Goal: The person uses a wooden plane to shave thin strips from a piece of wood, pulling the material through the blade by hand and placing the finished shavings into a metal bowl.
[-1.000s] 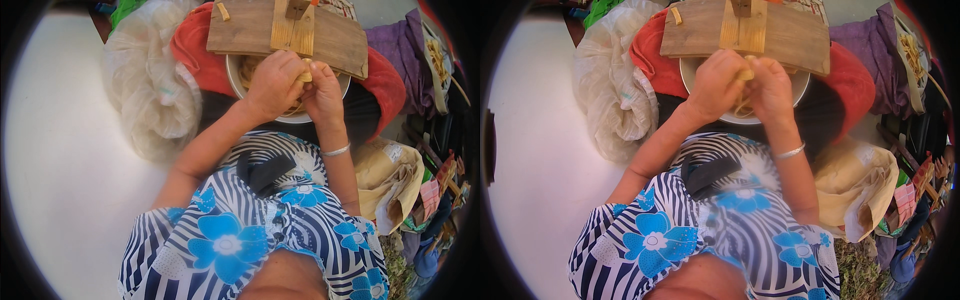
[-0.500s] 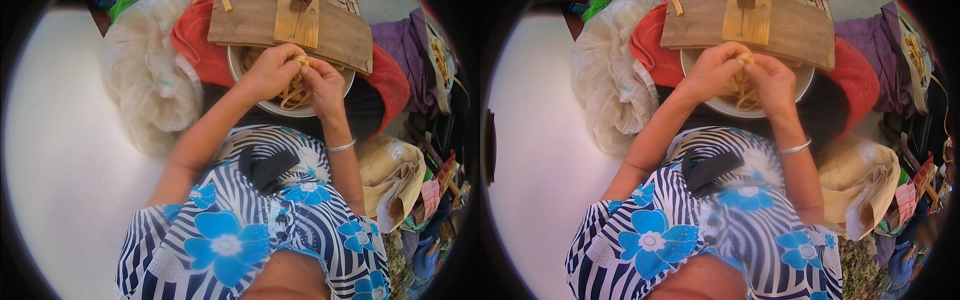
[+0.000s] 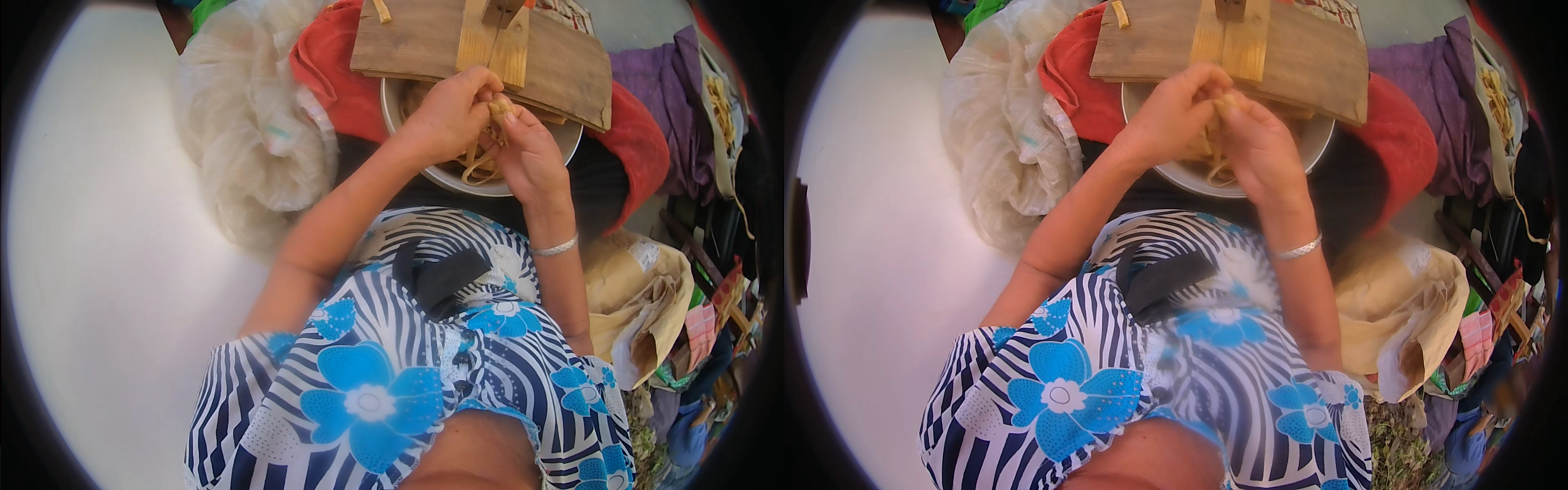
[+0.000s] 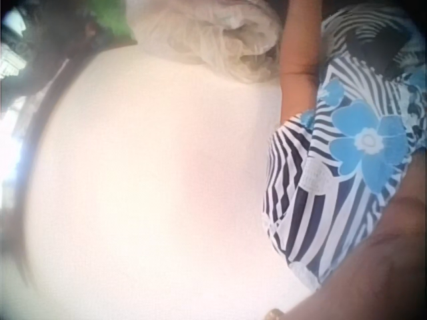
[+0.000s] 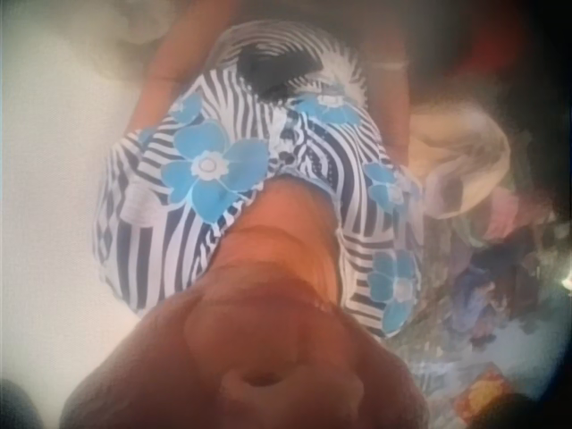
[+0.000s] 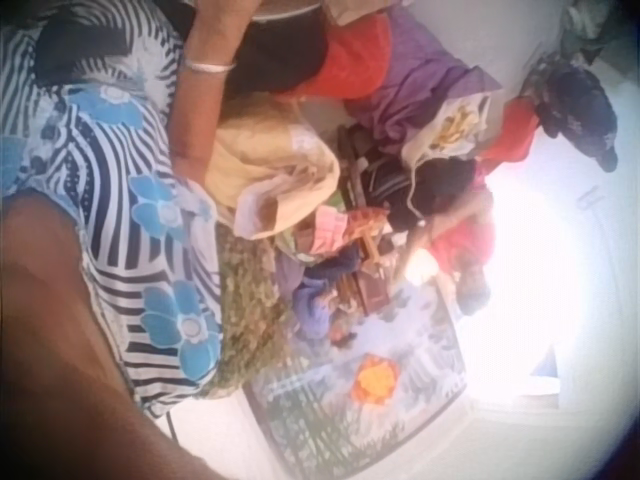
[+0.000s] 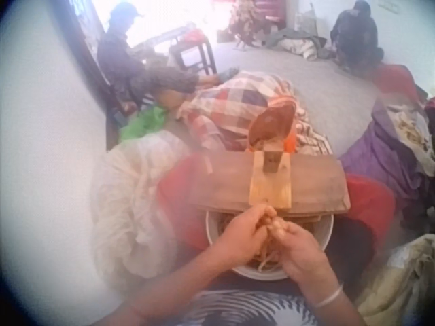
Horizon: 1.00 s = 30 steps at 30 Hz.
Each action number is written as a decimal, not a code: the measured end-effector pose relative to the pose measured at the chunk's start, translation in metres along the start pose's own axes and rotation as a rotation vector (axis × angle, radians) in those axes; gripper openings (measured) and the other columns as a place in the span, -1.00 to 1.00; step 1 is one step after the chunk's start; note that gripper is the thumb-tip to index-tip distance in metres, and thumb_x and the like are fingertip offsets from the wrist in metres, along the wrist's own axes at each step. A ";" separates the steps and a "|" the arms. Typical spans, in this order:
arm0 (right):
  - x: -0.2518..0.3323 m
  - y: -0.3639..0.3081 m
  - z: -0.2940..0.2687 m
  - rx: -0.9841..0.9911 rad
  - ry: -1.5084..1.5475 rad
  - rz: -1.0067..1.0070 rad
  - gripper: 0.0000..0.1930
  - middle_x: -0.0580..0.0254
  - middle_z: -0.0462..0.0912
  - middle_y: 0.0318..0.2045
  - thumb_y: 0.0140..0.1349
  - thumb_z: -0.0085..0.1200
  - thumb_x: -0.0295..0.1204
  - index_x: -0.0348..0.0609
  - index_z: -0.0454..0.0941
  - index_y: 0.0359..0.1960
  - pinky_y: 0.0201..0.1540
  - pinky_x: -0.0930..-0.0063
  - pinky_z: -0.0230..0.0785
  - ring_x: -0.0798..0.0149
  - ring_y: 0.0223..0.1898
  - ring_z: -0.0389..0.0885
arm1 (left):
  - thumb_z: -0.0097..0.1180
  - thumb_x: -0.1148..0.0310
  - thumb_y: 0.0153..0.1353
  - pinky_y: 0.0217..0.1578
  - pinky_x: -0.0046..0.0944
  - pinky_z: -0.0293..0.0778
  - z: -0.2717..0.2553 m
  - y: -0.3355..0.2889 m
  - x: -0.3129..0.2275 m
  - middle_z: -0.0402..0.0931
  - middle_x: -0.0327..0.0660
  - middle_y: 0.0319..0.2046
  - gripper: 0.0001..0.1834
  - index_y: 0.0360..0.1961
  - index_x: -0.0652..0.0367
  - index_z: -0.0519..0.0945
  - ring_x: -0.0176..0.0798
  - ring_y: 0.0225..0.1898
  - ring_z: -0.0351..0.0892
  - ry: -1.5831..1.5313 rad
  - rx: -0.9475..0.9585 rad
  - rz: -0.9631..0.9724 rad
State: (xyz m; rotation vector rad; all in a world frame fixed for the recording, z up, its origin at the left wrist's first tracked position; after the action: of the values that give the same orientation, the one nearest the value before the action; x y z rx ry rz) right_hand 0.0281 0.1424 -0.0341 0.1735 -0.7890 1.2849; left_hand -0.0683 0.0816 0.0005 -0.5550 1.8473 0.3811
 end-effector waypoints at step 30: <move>0.057 -0.108 0.138 0.488 0.315 -0.260 -0.74 0.20 0.53 -0.53 0.16 0.18 -0.43 -0.34 0.49 -0.19 -0.43 0.47 0.39 0.35 -0.51 0.49 | 0.05 0.61 0.09 -0.41 -0.38 0.40 -0.052 -0.068 -0.208 0.49 -0.16 -0.38 -0.89 -0.33 0.26 0.50 -0.25 -0.31 0.49 -0.228 -0.025 0.908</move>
State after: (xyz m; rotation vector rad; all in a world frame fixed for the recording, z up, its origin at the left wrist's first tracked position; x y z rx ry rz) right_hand 0.0697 0.0809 0.1346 0.4381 -0.1664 1.1978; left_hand -0.0149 0.0369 0.2142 0.3460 1.7780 1.0173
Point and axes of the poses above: each hand's wrist, its own y-axis towards the middle knuckle, its own z-axis out of the palm, x = y × z, the point moved 7 cm from there along y, towards the middle knuckle
